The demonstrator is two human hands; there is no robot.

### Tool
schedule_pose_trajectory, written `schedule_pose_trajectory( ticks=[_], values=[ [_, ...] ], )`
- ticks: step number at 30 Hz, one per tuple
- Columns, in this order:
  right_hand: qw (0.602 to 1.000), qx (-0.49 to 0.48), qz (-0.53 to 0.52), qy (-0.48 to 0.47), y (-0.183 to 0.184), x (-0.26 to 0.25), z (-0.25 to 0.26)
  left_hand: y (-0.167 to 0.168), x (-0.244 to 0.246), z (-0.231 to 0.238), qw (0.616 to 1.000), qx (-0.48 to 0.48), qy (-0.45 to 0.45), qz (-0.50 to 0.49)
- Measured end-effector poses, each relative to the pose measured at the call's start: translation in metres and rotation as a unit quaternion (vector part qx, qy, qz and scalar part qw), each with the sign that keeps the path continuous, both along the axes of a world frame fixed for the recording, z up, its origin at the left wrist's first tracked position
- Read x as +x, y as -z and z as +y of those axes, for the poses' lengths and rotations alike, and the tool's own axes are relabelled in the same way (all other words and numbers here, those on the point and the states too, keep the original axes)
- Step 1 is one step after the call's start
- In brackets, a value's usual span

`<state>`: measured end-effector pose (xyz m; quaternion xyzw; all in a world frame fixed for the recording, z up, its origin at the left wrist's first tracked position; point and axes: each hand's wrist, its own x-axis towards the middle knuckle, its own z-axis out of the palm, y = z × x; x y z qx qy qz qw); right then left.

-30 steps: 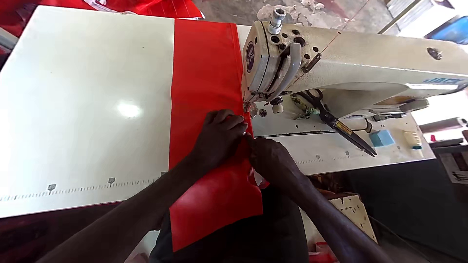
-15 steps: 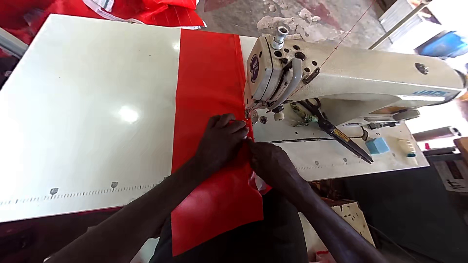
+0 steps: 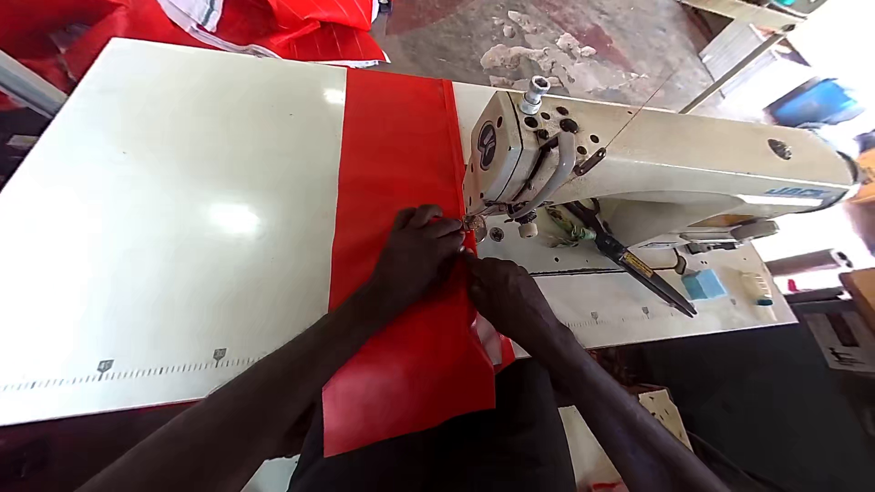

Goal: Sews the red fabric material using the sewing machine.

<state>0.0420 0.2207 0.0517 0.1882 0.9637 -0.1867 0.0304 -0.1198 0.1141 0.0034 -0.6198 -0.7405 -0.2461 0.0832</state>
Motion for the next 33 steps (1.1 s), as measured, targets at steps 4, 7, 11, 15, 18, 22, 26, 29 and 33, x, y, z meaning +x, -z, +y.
schedule_pose_trajectory(
  ticks=[4, 7, 11, 15, 18, 22, 26, 29, 33],
  values=[
    [1.000, -0.007, -0.013, 0.011, 0.000, -0.002, 0.000, -0.001, -0.002, 0.001, 1.000, 0.001, 0.004, -0.005],
    [1.000, -0.009, -0.025, 0.013, -0.001, -0.007, 0.002, 0.001, -0.004, 0.003, 1.000, 0.001, 0.000, -0.008],
    [1.000, 0.000, 0.001, 0.027, 0.001, -0.007, 0.001, 0.001, -0.009, 0.006, 1.000, 0.005, -0.001, -0.010],
    [0.994, -0.030, 0.090, 0.054, 0.013, 0.015, -0.005, -0.005, 0.006, 0.001, 0.999, -0.025, -0.018, -0.013],
    [0.989, -0.042, 0.114, 0.088, 0.019, 0.034, -0.018, -0.001, 0.032, -0.016, 0.998, -0.031, -0.032, -0.053],
    [0.991, -0.045, 0.101, 0.070, 0.020, 0.045, -0.021, 0.003, 0.046, -0.029, 0.996, -0.034, -0.035, -0.080],
    [0.994, -0.060, 0.074, 0.057, 0.016, 0.039, -0.015, 0.002, 0.043, -0.028, 0.996, -0.044, -0.034, -0.075],
    [0.995, -0.064, 0.046, 0.058, 0.012, 0.037, -0.012, 0.000, 0.041, -0.025, 0.995, -0.054, -0.035, -0.072],
    [0.996, -0.053, 0.030, 0.062, 0.010, 0.030, -0.011, -0.005, 0.036, -0.021, 0.996, -0.063, -0.028, -0.054]
  ],
)
